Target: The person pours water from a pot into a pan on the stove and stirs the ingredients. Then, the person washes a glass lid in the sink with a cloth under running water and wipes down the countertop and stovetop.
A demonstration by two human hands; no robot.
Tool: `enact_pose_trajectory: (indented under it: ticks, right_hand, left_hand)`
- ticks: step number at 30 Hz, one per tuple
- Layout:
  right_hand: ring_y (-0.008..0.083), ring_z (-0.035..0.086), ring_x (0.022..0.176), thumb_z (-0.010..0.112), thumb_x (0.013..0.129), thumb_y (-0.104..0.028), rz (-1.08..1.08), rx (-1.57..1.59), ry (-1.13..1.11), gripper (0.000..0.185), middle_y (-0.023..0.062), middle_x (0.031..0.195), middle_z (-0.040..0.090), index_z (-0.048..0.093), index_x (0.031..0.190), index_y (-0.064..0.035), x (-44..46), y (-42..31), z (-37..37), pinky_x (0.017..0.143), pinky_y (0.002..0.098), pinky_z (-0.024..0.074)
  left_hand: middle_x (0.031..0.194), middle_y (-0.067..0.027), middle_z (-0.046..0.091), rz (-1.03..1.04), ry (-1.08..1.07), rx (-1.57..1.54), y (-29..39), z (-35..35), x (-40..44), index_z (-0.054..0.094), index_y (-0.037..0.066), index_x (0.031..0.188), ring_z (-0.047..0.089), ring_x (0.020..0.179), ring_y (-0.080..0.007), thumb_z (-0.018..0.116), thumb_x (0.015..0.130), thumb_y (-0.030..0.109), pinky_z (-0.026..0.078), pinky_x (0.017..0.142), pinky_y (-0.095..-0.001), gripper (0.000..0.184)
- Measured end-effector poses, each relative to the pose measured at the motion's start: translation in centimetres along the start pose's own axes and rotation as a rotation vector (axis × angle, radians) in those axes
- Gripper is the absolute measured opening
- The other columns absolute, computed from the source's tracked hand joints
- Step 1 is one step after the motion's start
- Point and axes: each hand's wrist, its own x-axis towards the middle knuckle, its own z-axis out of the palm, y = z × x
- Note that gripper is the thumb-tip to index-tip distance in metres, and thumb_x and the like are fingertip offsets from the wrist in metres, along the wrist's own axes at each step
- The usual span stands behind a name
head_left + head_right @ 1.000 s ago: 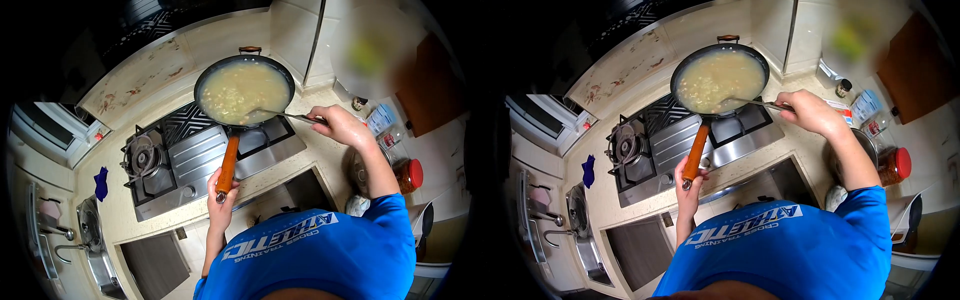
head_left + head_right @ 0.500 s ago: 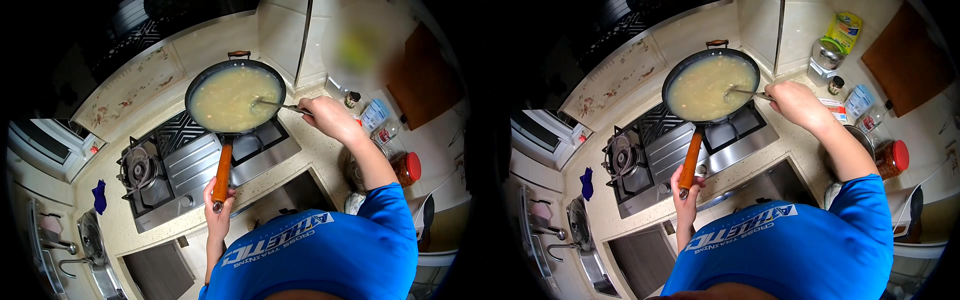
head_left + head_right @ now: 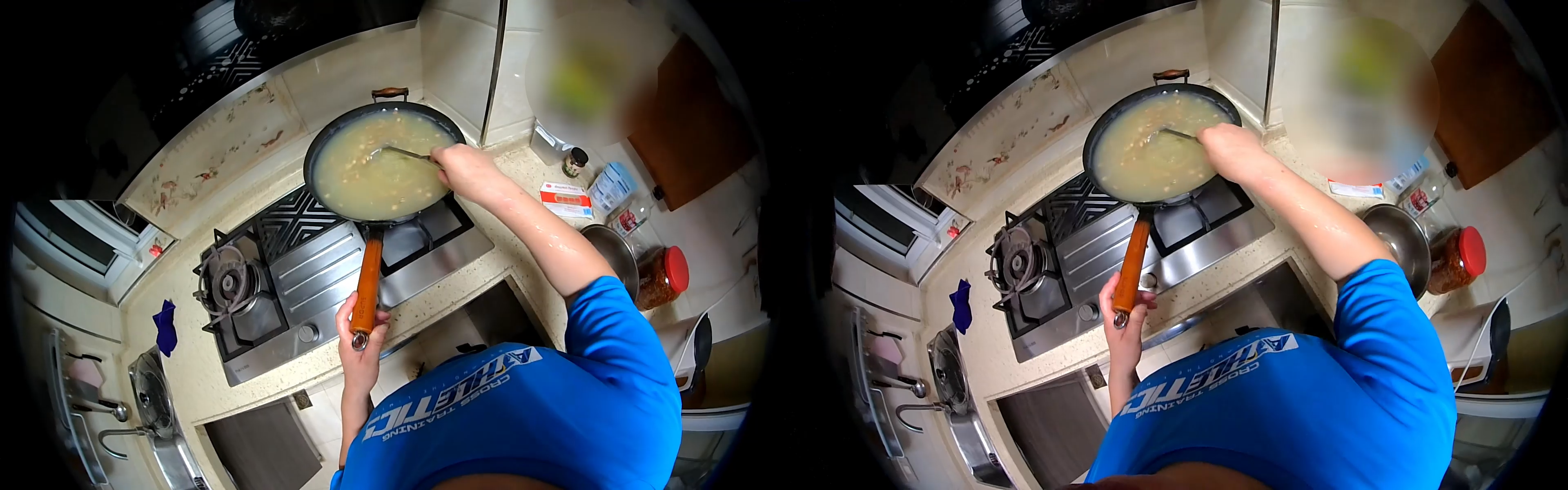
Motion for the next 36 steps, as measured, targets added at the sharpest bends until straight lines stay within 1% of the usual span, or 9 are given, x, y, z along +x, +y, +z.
enact_pose_trajectory:
  ticks: [3,10,15,24,26,28,31,32,36]
  right_hand:
    - [0.0353,0.06,0.078,0.05,0.072,-0.008,-0.031,0.028,0.063,0.014,0.0202,0.078,0.061,0.06,0.078,-0.0012,1.2,-1.1,0.8,0.068,0.0435,0.0477]
    - [0.0355,0.059,0.078,0.058,0.072,-0.009,-0.044,0.189,0.027,0.015,0.0204,0.08,0.061,0.06,0.085,-0.0006,0.5,-1.6,1.1,0.069,0.0427,0.047]
    - [0.0358,0.059,0.08,0.061,0.073,-0.01,-0.054,0.267,-0.022,0.016,0.0214,0.082,0.061,0.059,0.086,0.0008,-2.3,-1.5,0.2,0.07,0.0418,0.0464]
    - [0.0341,0.059,0.082,0.063,0.074,-0.014,0.035,0.415,-0.077,0.028,0.0188,0.086,0.062,0.057,0.099,-0.001,-8.3,-2.2,-1.1,0.072,0.0386,0.0466]
    - [0.0244,0.058,0.063,0.064,0.076,-0.012,0.059,0.576,-0.068,0.04,0.0145,0.072,0.06,0.05,0.112,-0.0038,-10.3,-2.5,-1.6,0.06,0.0327,0.0449]
    - [0.0199,0.055,0.058,0.066,0.077,-0.016,0.117,0.648,-0.068,0.05,0.0115,0.068,0.058,0.044,0.12,-0.005,-12.3,-2.4,-1.7,0.056,0.0309,0.0429]
    - [0.0194,0.054,0.054,0.066,0.079,-0.022,0.107,0.783,0.106,0.053,0.0117,0.072,0.061,0.042,0.121,-0.0023,-15.9,-2.2,-0.7,0.054,0.0292,0.0432]
    - [0.0205,0.056,0.057,0.065,0.08,-0.024,0.232,0.832,-0.002,0.054,0.0119,0.073,0.062,0.041,0.122,-0.0015,-17.0,-2.5,-1.4,0.055,0.0297,0.0442]
    - [0.0223,0.059,0.063,0.063,0.08,-0.025,0.354,0.765,-0.154,0.042,0.0117,0.075,0.063,0.05,0.112,-0.0006,-21.9,-1.0,0.3,0.057,0.0321,0.0455]
  left_hand:
    - [0.094,-0.009,0.056,0.004,0.005,-0.039,0.1,0.1,0.0,0.027,0.008,0.131,0.055,0.089,-0.0146,0.056,0.084,0.007,0.043,0.08,-0.0288,0.055]
    - [0.094,-0.0089,0.056,-0.007,-0.004,-0.009,0.0,-0.1,-0.1,0.027,0.007,0.131,0.055,0.089,-0.0144,0.055,0.084,0.009,0.044,0.08,-0.0285,0.055]
    - [0.091,-0.0129,0.057,0.049,0.007,0.06,-0.5,-0.1,0.0,0.023,0.005,0.131,0.057,0.08,-0.0187,0.054,0.084,0.012,0.045,0.073,-0.0304,0.056]
    - [0.094,-0.0101,0.056,-0.028,0.002,0.031,0.4,-0.1,-0.1,0.026,0.007,0.132,0.055,0.087,-0.015,0.056,0.085,0.01,0.044,0.079,-0.0289,0.056]
    - [0.094,-0.0106,0.056,-0.044,0.018,0.04,0.4,0.0,-0.2,0.027,0.006,0.132,0.056,0.085,-0.0165,0.053,0.084,0.004,0.045,0.078,-0.0304,0.054]
    - [0.092,-0.011,0.058,-0.064,0.057,0.128,1.0,0.5,-0.2,0.028,0.006,0.132,0.056,0.083,-0.0175,0.051,0.084,0.004,0.045,0.078,-0.0316,0.053]
    - [0.091,-0.0132,0.059,-0.069,0.102,0.158,1.3,1.2,-0.3,0.027,0.008,0.133,0.057,0.079,-0.0194,0.047,0.085,0.006,0.046,0.076,-0.0329,0.053]
    - [0.091,-0.0134,0.058,-0.058,0.102,0.158,1.2,1.2,-0.3,0.026,0.007,0.133,0.057,0.078,-0.0196,0.043,0.084,0.006,0.046,0.075,-0.033,0.052]
    - [0.088,-0.0131,0.056,-0.025,0.107,0.196,0.6,1.0,-0.2,0.025,0.008,0.134,0.057,0.077,-0.0194,0.038,0.085,0.006,0.048,0.071,-0.0317,0.051]
